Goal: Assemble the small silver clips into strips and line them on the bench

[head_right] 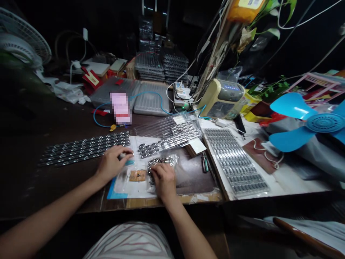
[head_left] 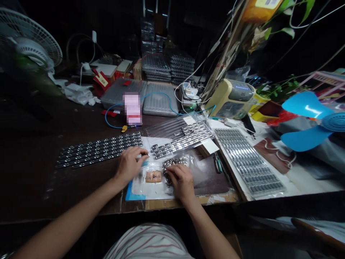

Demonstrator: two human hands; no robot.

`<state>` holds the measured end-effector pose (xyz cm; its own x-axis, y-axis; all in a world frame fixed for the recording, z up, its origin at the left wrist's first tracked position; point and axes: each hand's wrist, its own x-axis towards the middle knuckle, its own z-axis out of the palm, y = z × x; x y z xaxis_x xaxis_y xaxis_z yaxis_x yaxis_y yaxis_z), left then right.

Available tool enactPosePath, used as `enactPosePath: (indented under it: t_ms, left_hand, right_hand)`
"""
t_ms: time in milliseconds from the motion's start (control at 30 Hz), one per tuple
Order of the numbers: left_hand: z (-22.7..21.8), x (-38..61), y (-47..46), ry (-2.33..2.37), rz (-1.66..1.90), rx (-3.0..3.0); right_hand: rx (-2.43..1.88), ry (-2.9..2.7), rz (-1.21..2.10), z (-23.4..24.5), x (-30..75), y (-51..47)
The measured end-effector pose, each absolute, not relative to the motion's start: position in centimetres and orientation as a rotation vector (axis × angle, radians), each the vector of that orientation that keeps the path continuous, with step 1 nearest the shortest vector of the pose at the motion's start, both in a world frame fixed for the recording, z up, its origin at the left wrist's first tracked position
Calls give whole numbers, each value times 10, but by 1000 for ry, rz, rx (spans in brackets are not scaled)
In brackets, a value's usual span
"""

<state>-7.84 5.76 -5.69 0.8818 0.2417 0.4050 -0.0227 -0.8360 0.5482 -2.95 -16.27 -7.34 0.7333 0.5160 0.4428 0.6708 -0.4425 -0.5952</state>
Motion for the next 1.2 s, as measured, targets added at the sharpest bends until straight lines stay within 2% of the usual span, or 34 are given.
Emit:
enactPosePath:
  t_ms: [167, 400, 667, 833, 967, 1100, 1200]
  left_hand:
    - [-60, -70, 103, 358, 689, 2712]
    - [-63, -95, 116, 511, 671, 2793]
    - [-48, -35, 78, 172, 534, 2763]
    - [-48, -8, 64, 132, 410, 2748]
    - [-45, -27, 72, 135, 379, 2527]
    - [-44, -63, 69, 101, 179, 2167]
    - [-50, -88, 56, 83, 125, 2113]
  right_hand:
    - [-2225, -940, -132, -67, -42, -146]
    - [-2256, -982, -111, -72, -49, -131]
    - [-2334, -1033, -175, -71, -50, -134]
    - [-2558, -967, -350, -70, -42, -158]
    - [-2673, -944, -387, -74, -38, -172]
    - [-2619, -916, -343, -76, -35, -170]
    - [-2548, -885, -366, -77, -32, -165]
